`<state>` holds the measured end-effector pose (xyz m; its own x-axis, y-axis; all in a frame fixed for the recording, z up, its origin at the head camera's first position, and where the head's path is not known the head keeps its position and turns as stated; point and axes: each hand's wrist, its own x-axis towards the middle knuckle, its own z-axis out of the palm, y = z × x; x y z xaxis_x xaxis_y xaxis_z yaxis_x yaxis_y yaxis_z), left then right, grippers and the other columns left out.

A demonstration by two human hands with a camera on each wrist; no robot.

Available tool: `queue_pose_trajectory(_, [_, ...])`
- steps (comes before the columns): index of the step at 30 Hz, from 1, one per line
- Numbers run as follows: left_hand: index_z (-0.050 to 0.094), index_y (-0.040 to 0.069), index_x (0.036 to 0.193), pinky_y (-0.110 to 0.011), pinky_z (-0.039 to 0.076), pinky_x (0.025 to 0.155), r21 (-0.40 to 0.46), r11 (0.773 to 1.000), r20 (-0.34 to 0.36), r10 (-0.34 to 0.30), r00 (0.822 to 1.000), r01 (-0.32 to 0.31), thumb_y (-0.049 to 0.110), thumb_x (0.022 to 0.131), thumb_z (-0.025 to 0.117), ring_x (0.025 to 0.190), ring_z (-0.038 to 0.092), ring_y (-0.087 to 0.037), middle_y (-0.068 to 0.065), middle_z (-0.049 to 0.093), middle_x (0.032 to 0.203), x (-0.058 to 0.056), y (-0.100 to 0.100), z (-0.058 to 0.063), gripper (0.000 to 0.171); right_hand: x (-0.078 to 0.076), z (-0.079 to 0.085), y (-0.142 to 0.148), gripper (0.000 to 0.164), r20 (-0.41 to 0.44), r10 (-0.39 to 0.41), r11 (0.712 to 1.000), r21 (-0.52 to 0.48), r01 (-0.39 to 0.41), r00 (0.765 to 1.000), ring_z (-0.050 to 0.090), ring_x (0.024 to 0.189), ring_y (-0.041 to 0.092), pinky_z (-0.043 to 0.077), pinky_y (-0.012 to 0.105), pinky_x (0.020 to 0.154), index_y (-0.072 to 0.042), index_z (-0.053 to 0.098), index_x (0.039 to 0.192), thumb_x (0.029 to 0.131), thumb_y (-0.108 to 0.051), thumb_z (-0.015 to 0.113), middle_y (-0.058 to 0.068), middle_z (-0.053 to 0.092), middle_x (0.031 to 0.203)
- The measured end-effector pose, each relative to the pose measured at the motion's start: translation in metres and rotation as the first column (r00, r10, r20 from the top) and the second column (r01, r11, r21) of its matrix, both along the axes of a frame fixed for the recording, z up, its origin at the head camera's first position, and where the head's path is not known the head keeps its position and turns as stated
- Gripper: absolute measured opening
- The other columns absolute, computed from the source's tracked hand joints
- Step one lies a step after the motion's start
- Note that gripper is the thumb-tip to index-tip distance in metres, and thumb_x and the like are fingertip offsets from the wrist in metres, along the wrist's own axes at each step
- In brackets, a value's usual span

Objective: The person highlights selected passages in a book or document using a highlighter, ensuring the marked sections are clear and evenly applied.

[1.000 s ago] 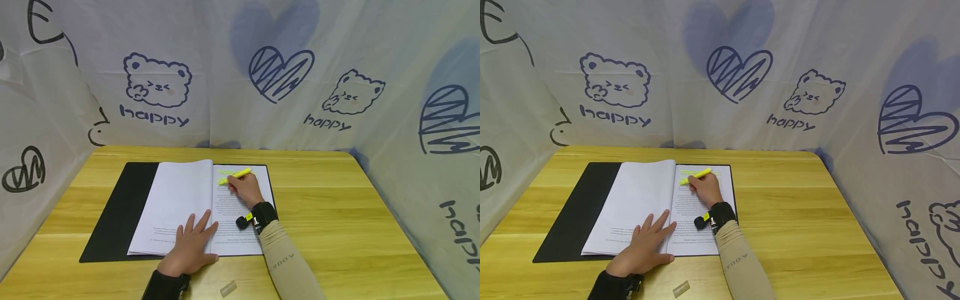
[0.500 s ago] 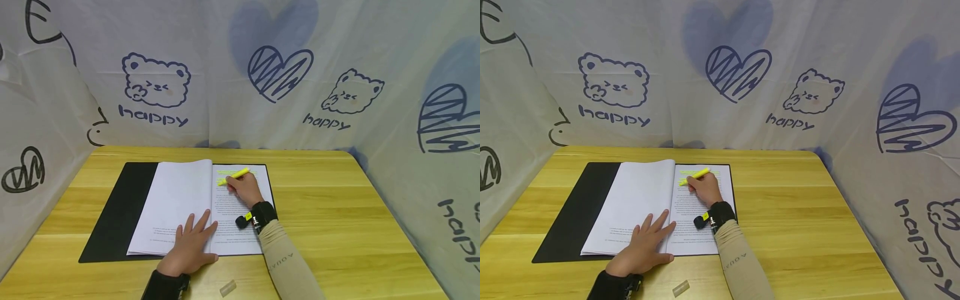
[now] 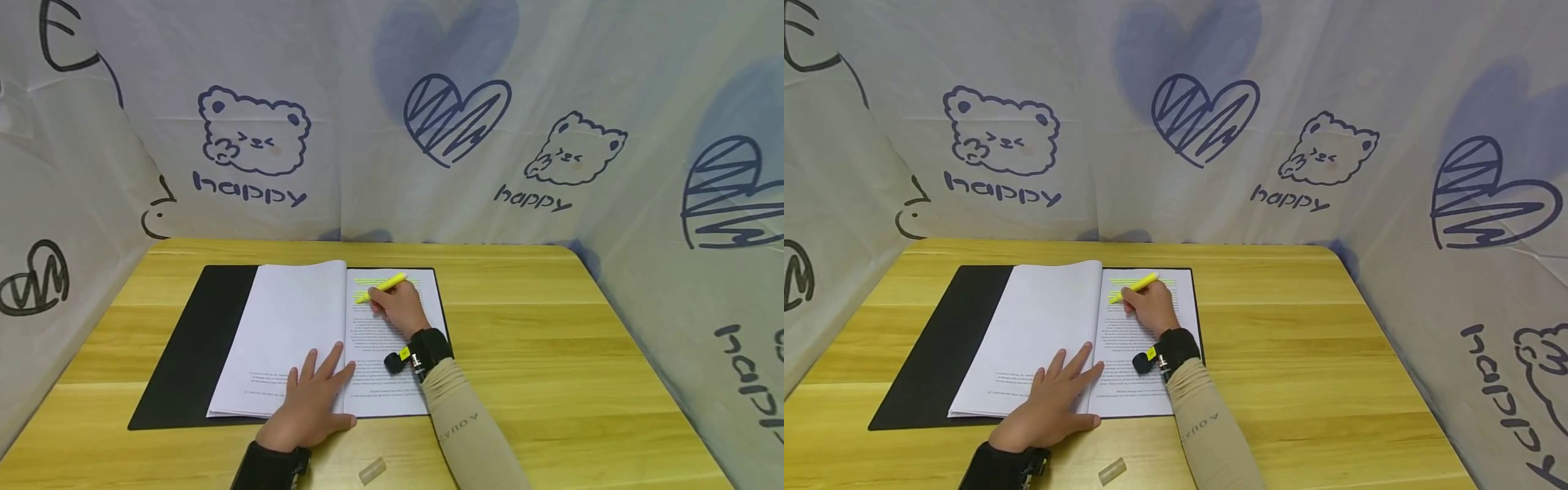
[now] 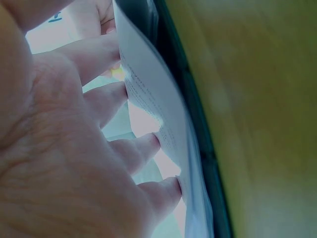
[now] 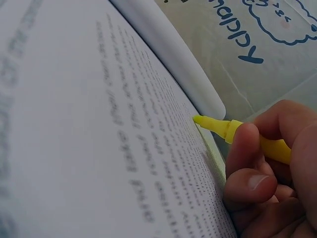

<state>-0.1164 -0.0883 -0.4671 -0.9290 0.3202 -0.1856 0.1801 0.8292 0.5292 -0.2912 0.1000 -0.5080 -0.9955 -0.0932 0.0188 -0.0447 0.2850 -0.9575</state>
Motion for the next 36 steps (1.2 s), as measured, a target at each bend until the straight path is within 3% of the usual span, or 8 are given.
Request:
queue_pose_trajectory(25, [0.052,0.011,0.153,-0.076,0.006,0.116,-0.006,1.0,0.01,0.003,1.0,-0.003,0.031,0.082,0.088,0.155,0.005,-0.051,-0.012,0.02,0.172,0.0015,0.0021,-0.0009,0.082,-0.0016,0.0024,0.0013,0.029,0.028,-0.036,0.996,0.086,0.034,0.999,0.05,0.049,0.015,0.04,0.026,0.047,-0.007,0.071,0.078,0.099,-0.028,0.07,0.003,0.062,0.062])
queue_pose_trajectory(36, [0.052,0.012,0.153,-0.077,0.006,0.116,-0.009,1.0,0.007,0.004,1.0,-0.004,0.031,0.082,0.088,0.155,0.006,-0.051,-0.012,0.02,0.172,0.0012,0.0023,-0.0002,0.082,-0.0012,0.004,0.0021,0.027,-0.018,-0.046,0.994,0.1,0.048,0.999,0.056,0.054,0.015,0.044,0.028,0.059,-0.007,0.072,0.078,0.096,-0.027,0.071,0.002,0.063,0.061])
